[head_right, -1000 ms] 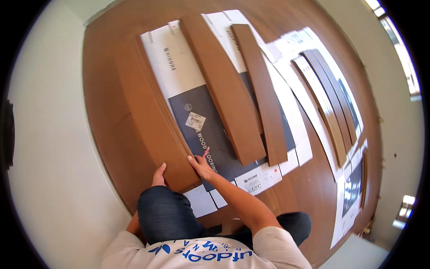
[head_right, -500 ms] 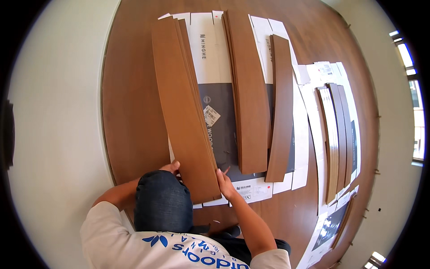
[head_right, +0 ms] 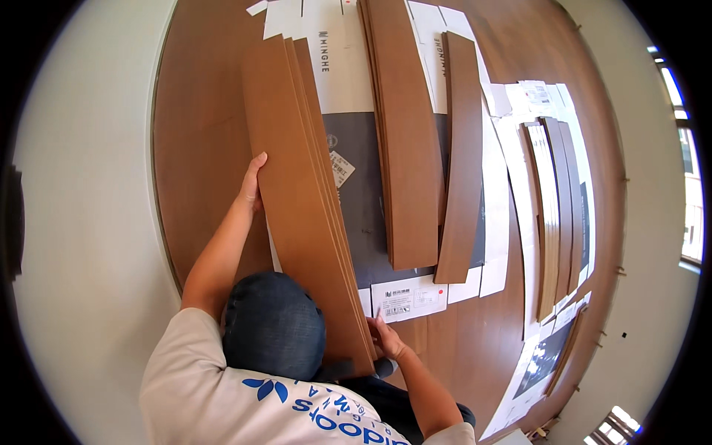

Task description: The person picks up floorboards, carries them to the installation area, and aligns them on the floor while using a square and a pencil to mark cut lines.

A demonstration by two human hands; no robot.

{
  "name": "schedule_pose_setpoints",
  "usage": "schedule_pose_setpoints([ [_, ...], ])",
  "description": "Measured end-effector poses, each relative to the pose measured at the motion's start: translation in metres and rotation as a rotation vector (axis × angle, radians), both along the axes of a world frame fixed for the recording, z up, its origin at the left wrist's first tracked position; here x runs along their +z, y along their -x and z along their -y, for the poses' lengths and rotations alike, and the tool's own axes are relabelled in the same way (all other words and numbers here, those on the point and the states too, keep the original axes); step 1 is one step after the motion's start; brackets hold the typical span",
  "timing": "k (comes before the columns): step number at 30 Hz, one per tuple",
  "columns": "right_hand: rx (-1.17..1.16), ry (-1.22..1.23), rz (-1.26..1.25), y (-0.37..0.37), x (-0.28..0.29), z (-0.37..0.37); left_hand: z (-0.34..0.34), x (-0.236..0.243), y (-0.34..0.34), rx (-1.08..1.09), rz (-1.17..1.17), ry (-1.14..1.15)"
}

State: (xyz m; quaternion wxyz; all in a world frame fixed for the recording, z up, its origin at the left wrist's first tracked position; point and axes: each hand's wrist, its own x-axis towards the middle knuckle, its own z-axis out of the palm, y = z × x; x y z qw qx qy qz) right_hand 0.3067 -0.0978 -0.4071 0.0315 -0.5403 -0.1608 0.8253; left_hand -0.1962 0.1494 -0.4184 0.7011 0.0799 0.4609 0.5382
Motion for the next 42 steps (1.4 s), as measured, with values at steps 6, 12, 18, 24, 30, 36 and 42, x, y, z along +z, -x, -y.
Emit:
schedule_pose_setpoints([
  [6, 0.013, 0.053, 0.355, 0.040, 0.016, -0.024, 0.016, -0.006, -0.020, 0.050, 0.005, -0.043],
  [12, 0.076, -0.167, 0.368, 0.008, 0.122, -0.010, 0.052, 0.023, -0.046, 0.080, -0.083, 0.215],
  [18, 0.328, -0.161, 0.473, 0.008, 0.324, -0.080, 0.074, 0.129, -0.053, 0.133, 0.024, 0.242],
  [24, 0.366, -0.141, 0.670, -0.040, 0.516, -0.025, 0.113, 0.289, -0.157, 0.058, -0.006, 0.266],
  [30, 0.357, -0.335, 0.703, -0.153, 0.655, 0.087, 0.194, 0.452, -0.240, 0.145, 0.117, 0.119],
  [36, 0.057, -0.442, 0.765, -0.202, 0.777, 0.261, 0.209, 0.663, -0.329, -0.246, 0.215, 0.102],
  [42, -0.272, -0.379, 0.453, -0.282, 0.842, 0.208, 0.165, 0.825, -0.444, -0.360, 0.133, -0.115],
])
